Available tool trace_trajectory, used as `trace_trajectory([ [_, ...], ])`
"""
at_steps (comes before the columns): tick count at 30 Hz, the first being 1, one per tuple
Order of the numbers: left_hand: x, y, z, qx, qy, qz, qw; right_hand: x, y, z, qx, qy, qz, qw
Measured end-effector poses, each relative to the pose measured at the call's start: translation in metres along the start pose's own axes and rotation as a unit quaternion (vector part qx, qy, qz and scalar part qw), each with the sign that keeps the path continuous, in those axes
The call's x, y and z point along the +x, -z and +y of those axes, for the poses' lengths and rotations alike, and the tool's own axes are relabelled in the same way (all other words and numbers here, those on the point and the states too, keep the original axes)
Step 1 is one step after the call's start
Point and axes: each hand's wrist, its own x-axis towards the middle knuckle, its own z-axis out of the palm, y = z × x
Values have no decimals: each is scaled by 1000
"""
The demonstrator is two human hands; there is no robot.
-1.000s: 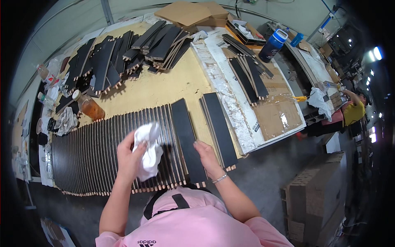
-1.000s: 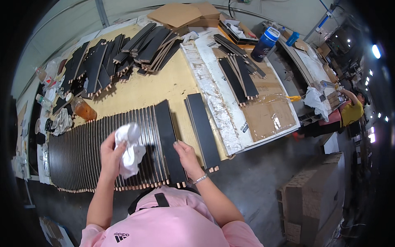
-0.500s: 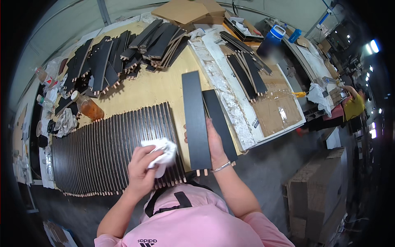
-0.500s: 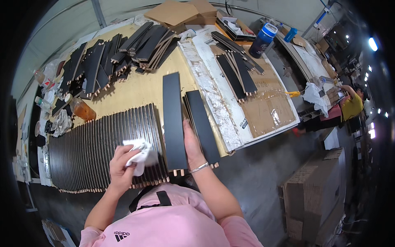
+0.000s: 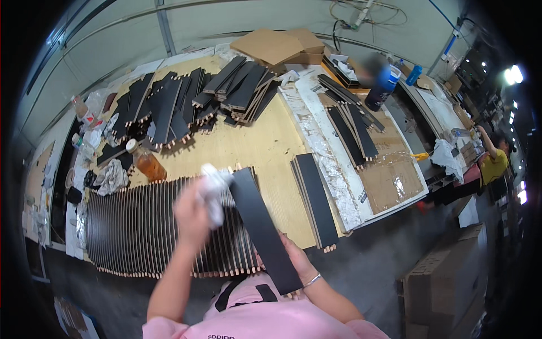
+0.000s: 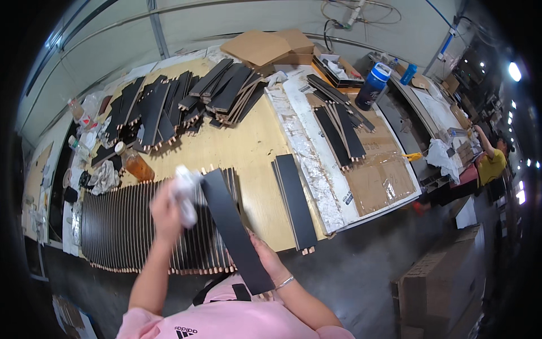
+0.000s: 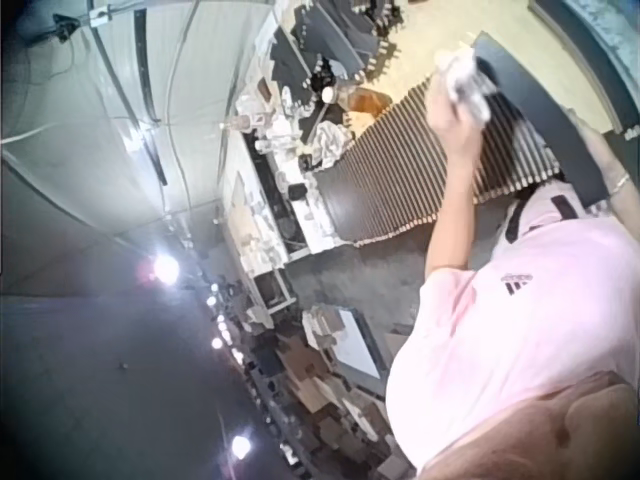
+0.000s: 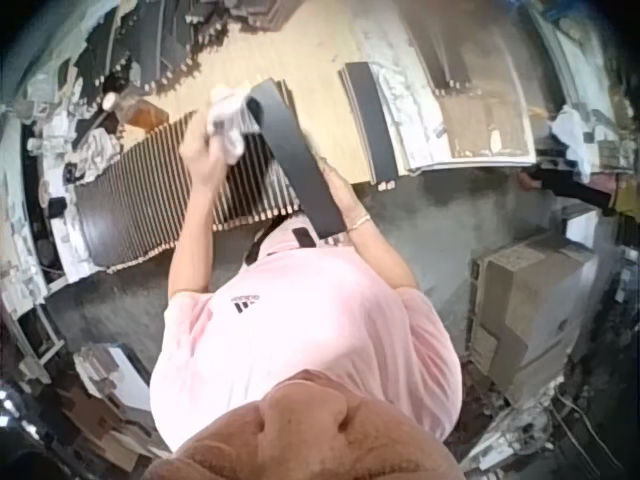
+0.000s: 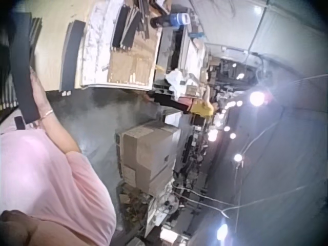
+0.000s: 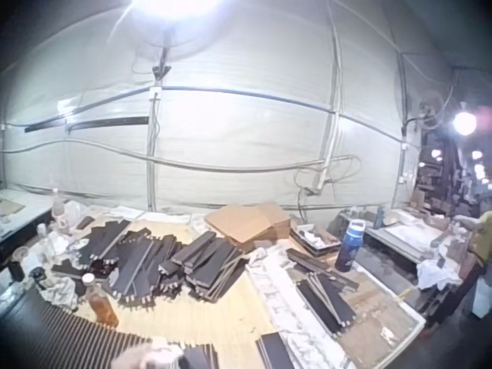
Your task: The person cleans wooden panels by wiping them with a cloth moistened from a bottle and rubbing them with a sponge block, then stacks them on the workbench.
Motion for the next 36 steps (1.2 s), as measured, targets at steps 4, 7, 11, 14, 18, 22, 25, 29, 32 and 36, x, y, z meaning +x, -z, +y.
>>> trace_trajectory([
  [4, -48, -23, 44, 120, -282, -164, 937, -9, 3, 2, 40, -51, 53, 997],
  [7, 17, -3, 14, -6, -43, 6, 999, -23, 6, 10, -15, -11, -95, 995],
  [11, 30, 32, -20, -281, 226, 26, 932, -29, 3, 12, -6, 14, -90, 996],
  [14, -27, 9, 13, -310, 335, -40, 889, -29, -1, 2, -14, -2, -141, 990],
  [18, -56, -18, 38, -428, 317, -11, 846, -30, -6, 8, -280, 65, -41, 957],
  [22, -72, -17, 51, -393, 281, 20, 875, -49, -42, 11, -659, 180, 102, 724],
  [25, -78, -3, 48, -392, 289, 29, 873, -28, 12, 36, -498, 139, 47, 854],
  [29, -55, 23, 71, -359, 254, 34, 897, -25, 11, 23, -91, -63, 16, 994],
  [32, -32, 25, 81, -374, 195, 21, 907, -25, -11, 23, -66, -14, 5, 998],
  [36, -69, -23, 50, -192, 86, -172, 962, 0, 5, 37, -67, 29, -40, 997],
])
